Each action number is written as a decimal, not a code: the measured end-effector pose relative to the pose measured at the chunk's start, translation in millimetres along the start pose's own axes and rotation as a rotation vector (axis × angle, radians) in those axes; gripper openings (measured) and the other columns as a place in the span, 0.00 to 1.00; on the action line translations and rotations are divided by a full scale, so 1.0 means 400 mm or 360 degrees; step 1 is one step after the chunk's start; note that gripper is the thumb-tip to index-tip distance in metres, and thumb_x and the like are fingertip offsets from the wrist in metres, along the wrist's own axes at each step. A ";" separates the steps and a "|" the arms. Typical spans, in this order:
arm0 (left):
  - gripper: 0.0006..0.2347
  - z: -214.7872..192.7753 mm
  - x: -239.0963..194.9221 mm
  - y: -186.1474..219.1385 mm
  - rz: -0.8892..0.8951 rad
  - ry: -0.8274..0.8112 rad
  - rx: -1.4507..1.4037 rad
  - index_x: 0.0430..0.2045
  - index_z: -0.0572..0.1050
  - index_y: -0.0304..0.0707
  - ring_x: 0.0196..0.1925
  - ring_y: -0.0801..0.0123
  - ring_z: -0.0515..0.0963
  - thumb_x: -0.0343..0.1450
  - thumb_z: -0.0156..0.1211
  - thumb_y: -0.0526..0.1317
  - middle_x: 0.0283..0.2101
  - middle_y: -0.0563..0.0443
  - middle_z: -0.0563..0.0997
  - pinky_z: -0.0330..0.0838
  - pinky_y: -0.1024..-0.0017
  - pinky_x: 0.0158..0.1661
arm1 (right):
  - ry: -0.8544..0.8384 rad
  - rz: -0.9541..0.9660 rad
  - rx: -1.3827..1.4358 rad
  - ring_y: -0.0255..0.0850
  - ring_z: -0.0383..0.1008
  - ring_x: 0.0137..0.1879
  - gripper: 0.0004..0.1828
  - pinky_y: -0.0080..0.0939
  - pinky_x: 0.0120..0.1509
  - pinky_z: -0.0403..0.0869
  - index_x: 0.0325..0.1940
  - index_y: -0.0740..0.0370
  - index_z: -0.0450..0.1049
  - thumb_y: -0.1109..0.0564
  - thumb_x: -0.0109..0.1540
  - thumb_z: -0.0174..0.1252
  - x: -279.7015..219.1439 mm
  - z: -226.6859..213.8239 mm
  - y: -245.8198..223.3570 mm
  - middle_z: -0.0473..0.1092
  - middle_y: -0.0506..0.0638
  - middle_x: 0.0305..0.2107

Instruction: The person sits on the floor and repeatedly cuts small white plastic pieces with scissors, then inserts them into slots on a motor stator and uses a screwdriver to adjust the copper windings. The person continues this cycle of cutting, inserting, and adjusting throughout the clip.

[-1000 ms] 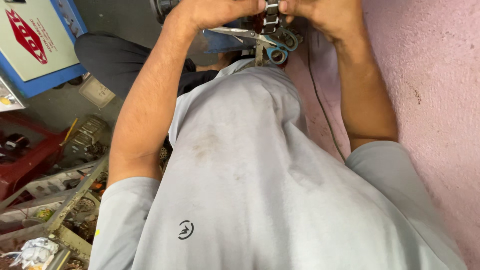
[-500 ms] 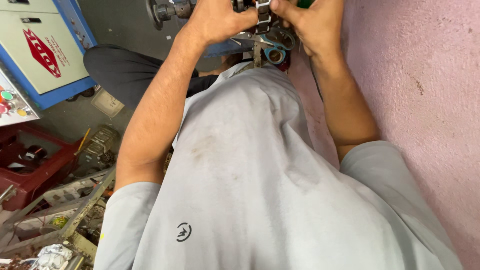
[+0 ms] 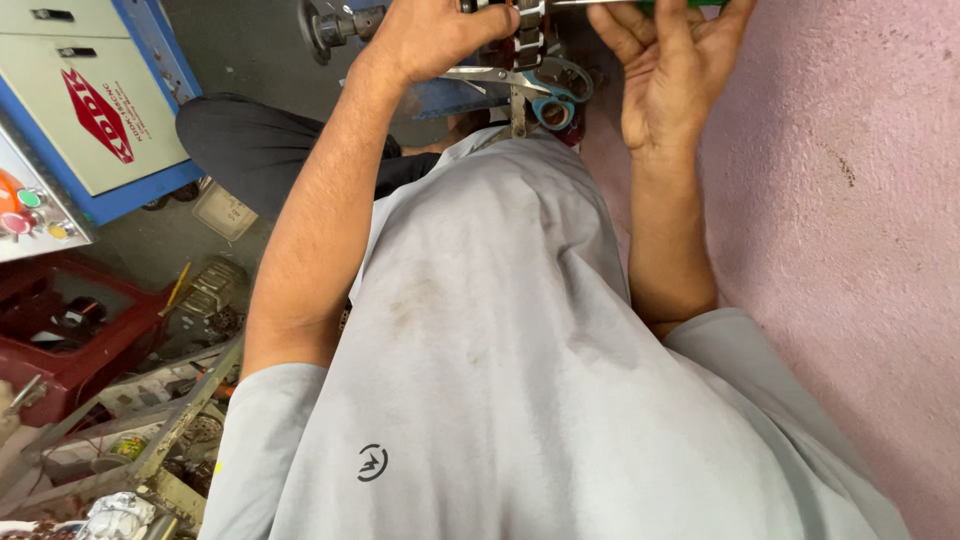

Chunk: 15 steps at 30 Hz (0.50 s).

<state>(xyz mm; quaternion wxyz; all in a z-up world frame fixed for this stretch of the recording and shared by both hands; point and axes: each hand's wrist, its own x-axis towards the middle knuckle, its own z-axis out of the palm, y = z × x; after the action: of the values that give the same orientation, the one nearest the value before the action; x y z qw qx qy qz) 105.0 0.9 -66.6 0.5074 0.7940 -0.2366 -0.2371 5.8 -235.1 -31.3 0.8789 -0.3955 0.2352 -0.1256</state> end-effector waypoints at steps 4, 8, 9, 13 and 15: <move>0.09 0.001 0.004 0.002 -0.0106 -0.0022 0.0106 0.37 0.83 0.41 0.28 0.72 0.78 0.72 0.65 0.45 0.26 0.53 0.80 0.70 0.69 0.30 | 0.0011 -0.0140 -0.0146 0.47 0.80 0.43 0.54 0.55 0.53 0.86 0.75 0.47 0.34 0.77 0.62 0.62 -0.019 0.035 0.022 0.68 0.64 0.53; 0.08 -0.007 0.009 0.000 0.0012 -0.0004 0.0031 0.36 0.83 0.41 0.28 0.73 0.79 0.71 0.67 0.44 0.27 0.55 0.81 0.72 0.71 0.30 | 0.0022 -0.0275 -0.0211 0.47 0.80 0.43 0.55 0.54 0.51 0.86 0.75 0.47 0.33 0.77 0.63 0.63 -0.028 0.041 0.051 0.66 0.64 0.56; 0.08 -0.008 0.010 -0.001 0.0054 0.0001 0.0039 0.36 0.83 0.40 0.28 0.73 0.79 0.71 0.68 0.44 0.28 0.54 0.82 0.73 0.71 0.31 | -0.0029 -0.0328 -0.0233 0.46 0.80 0.44 0.54 0.53 0.52 0.87 0.74 0.46 0.33 0.76 0.63 0.63 -0.028 0.039 0.057 0.65 0.62 0.57; 0.08 -0.015 0.009 -0.008 0.0175 0.0025 -0.0005 0.38 0.83 0.39 0.32 0.72 0.82 0.72 0.71 0.43 0.32 0.54 0.84 0.76 0.71 0.35 | 0.0057 -0.0483 -0.0268 0.47 0.80 0.44 0.53 0.53 0.51 0.86 0.75 0.44 0.34 0.75 0.64 0.63 -0.030 0.030 0.078 0.65 0.64 0.55; 0.10 -0.021 0.004 -0.015 0.0240 0.0049 0.0069 0.38 0.82 0.37 0.33 0.70 0.82 0.70 0.74 0.43 0.32 0.51 0.83 0.77 0.69 0.35 | 0.0004 -0.0666 -0.0286 0.49 0.81 0.48 0.50 0.54 0.52 0.84 0.76 0.46 0.38 0.76 0.67 0.65 -0.034 0.029 0.090 0.65 0.62 0.59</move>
<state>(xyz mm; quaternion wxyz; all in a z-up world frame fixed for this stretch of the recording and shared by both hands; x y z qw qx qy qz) 112.3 8.0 -69.3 0.5100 0.7882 -0.2931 -0.1808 1.4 -198.6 -47.3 0.7947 -0.5122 0.1593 -0.2842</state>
